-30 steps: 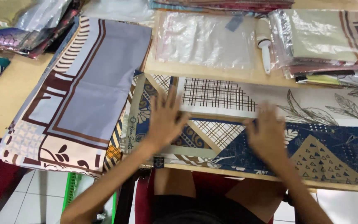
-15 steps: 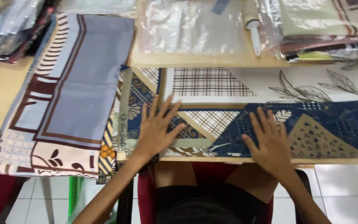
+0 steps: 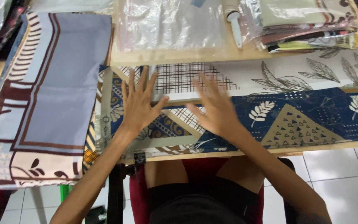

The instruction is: Using a lint roller to remove lint or dust from a patterned fabric on a work surface.

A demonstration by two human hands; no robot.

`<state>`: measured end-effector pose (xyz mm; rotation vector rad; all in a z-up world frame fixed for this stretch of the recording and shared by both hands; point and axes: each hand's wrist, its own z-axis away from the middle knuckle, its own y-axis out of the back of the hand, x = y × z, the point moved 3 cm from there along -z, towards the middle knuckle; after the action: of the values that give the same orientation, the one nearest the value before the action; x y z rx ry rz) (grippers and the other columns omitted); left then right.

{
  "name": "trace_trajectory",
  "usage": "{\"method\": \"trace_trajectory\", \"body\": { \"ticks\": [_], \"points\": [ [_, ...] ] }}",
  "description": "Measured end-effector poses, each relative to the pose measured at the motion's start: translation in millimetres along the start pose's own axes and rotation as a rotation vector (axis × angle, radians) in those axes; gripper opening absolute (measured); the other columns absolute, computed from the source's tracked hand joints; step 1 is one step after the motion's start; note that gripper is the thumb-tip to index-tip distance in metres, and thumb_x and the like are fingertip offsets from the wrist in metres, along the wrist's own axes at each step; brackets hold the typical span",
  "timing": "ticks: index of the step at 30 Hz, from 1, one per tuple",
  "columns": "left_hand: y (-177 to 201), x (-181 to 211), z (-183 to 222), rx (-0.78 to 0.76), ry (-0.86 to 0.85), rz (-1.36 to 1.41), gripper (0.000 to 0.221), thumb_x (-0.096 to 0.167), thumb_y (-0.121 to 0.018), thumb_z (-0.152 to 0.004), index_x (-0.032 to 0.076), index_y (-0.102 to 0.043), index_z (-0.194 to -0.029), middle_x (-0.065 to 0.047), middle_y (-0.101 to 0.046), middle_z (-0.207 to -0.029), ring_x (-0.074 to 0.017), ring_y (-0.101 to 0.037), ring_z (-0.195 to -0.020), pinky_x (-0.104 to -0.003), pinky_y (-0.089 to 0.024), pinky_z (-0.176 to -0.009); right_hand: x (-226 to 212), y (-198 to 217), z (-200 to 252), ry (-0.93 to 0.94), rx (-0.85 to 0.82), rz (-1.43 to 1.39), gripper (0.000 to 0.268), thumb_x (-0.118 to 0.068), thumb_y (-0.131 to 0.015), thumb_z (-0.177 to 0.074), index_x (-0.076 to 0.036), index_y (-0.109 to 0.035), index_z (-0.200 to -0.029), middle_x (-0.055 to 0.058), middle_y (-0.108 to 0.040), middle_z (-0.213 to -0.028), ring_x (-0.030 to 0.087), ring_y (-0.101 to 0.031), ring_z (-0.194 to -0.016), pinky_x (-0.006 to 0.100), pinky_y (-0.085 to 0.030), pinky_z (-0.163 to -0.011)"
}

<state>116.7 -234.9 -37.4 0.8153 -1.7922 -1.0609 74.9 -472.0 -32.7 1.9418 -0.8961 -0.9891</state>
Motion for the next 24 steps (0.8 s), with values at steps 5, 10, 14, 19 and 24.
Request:
{"method": "trace_trajectory", "body": {
  "ticks": [5,10,14,19,24],
  "points": [
    [-11,-14,-7,-0.148,0.113,-0.105,0.084,0.077,-0.035,-0.098,0.027,-0.03,-0.165,-0.009,-0.016,-0.173,-0.0499,-0.002,-0.155,-0.071,0.002,-0.118,6,-41,-12,0.004,-0.15,0.043,0.075,-0.063,-0.042,-0.103,-0.01,-0.04,-0.156,0.024,-0.023,-0.164,0.047,-0.017,-0.153,0.069,-0.013,-0.118],
    [-15,-21,-6,-0.213,0.149,-0.149,0.087,0.083,-0.033,-0.093,0.034,-0.026,-0.164,-0.004,-0.014,-0.173,-0.0479,-0.005,-0.155,-0.073,-0.001,-0.119,5,-46,5,-0.048,-0.155,0.108,0.076,-0.067,-0.035,-0.103,-0.015,-0.037,-0.159,0.02,-0.027,-0.163,0.043,-0.016,-0.154,0.062,-0.008,-0.121],
    [-12,-19,-5,-0.215,0.162,-0.131,0.086,0.083,-0.032,-0.093,0.035,-0.025,-0.165,-0.004,-0.013,-0.174,-0.0465,-0.003,-0.156,-0.072,0.001,-0.119,0,-36,3,-0.097,-0.21,0.08,0.076,-0.066,-0.031,-0.104,-0.016,-0.035,-0.16,0.019,-0.021,-0.166,0.044,-0.01,-0.155,0.062,-0.002,-0.121],
    [-4,-20,-19,-0.212,0.201,-0.101,0.087,0.082,-0.035,-0.093,0.033,-0.027,-0.164,-0.007,-0.013,-0.173,-0.0467,-0.002,-0.155,-0.072,0.002,-0.119,-3,-39,-12,-0.099,-0.248,0.006,0.075,-0.063,-0.036,-0.104,-0.014,-0.031,-0.161,0.021,-0.018,-0.167,0.046,-0.009,-0.154,0.067,-0.002,-0.118],
    [-5,-43,-42,-0.221,0.249,-0.113,0.082,0.077,-0.033,-0.096,0.033,-0.026,-0.165,-0.004,-0.012,-0.174,-0.0446,0.0,-0.157,-0.069,0.003,-0.121,19,-53,-47,-0.097,-0.338,-0.029,0.073,-0.059,-0.035,-0.104,-0.014,-0.029,-0.161,0.019,-0.019,-0.167,0.043,-0.013,-0.154,0.068,-0.005,-0.12]
  ]
}}
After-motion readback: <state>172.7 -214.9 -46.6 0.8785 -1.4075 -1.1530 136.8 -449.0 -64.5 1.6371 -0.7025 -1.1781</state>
